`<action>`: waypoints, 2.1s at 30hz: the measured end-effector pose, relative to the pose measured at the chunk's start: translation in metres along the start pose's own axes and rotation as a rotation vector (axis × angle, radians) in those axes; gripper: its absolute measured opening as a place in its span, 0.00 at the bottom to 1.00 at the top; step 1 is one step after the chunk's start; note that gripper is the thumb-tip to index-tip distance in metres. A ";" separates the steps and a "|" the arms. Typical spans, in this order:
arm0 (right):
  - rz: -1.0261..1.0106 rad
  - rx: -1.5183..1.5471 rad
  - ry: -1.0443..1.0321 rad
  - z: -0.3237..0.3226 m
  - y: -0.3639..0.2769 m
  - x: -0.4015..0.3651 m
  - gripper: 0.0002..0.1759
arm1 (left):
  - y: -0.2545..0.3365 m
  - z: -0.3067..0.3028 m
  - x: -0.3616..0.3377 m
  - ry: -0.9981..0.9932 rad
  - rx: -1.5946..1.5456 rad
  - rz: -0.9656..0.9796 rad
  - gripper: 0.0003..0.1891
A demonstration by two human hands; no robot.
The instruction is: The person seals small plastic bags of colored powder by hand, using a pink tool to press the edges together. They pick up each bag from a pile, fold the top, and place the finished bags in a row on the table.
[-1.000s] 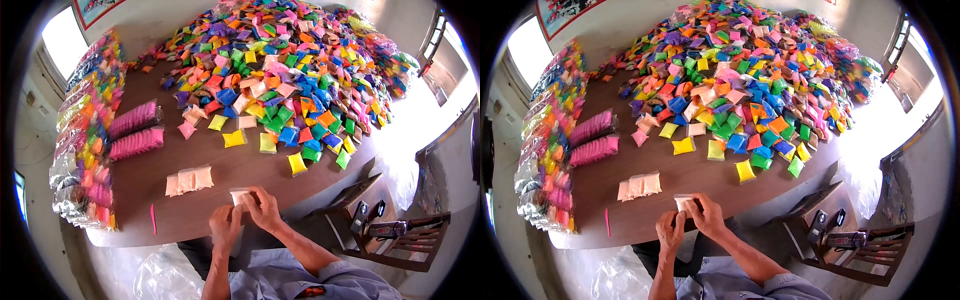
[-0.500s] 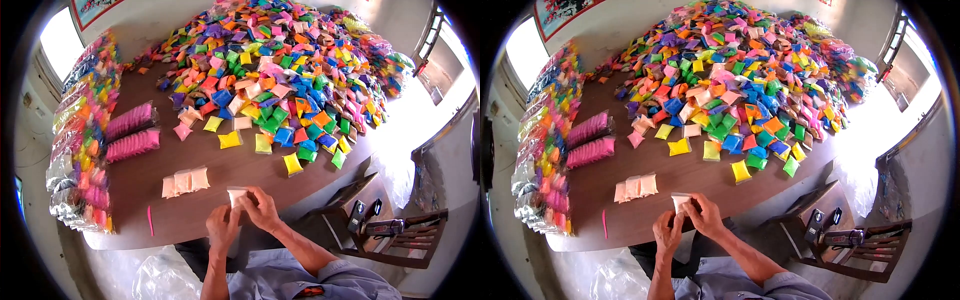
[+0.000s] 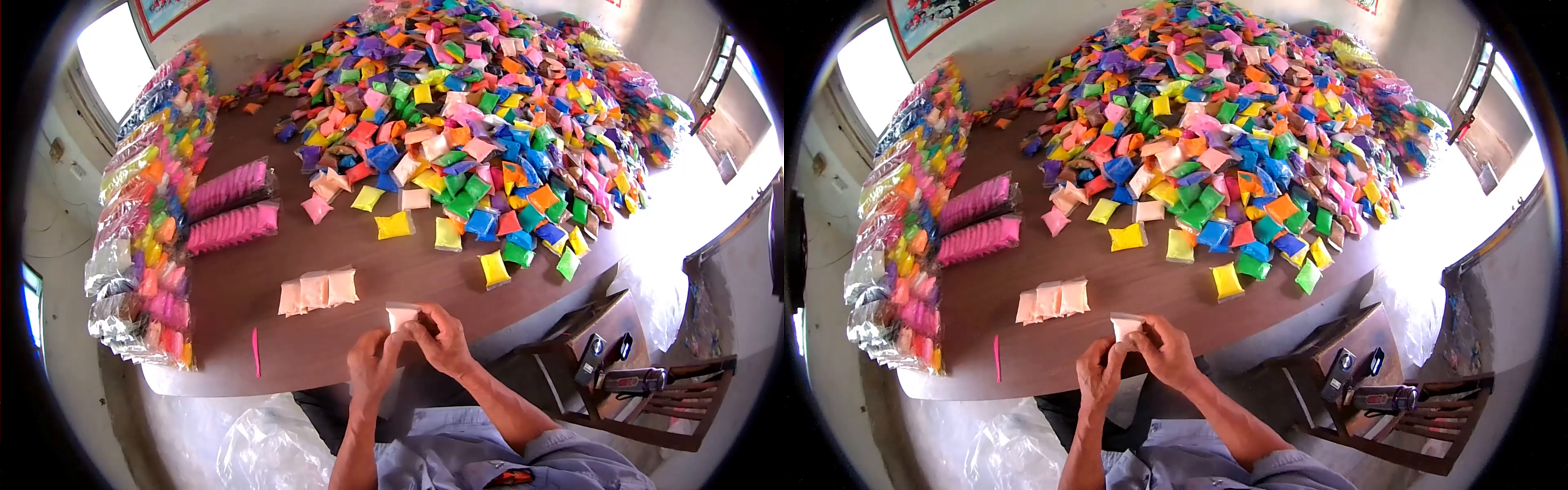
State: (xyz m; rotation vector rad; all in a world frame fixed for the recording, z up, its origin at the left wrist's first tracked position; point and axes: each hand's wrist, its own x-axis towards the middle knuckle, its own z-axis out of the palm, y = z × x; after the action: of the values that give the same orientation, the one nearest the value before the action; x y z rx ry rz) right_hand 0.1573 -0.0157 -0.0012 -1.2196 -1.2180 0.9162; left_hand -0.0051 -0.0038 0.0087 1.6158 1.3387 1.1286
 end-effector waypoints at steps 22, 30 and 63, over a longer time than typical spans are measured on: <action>-0.088 -0.113 -0.061 0.001 0.009 0.003 0.14 | 0.005 -0.003 0.002 0.035 -0.021 -0.005 0.11; -0.033 -0.178 -0.030 -0.001 0.010 0.004 0.16 | 0.001 0.000 0.002 0.073 0.025 0.041 0.11; -0.175 -0.157 0.033 0.005 0.004 0.003 0.09 | -0.015 -0.002 0.007 0.068 -0.248 -0.152 0.13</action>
State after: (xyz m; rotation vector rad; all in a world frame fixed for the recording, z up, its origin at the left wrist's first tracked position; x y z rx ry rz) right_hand 0.1536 -0.0117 -0.0046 -1.2240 -1.3670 0.6792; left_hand -0.0120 0.0061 -0.0035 1.2869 1.2847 1.2139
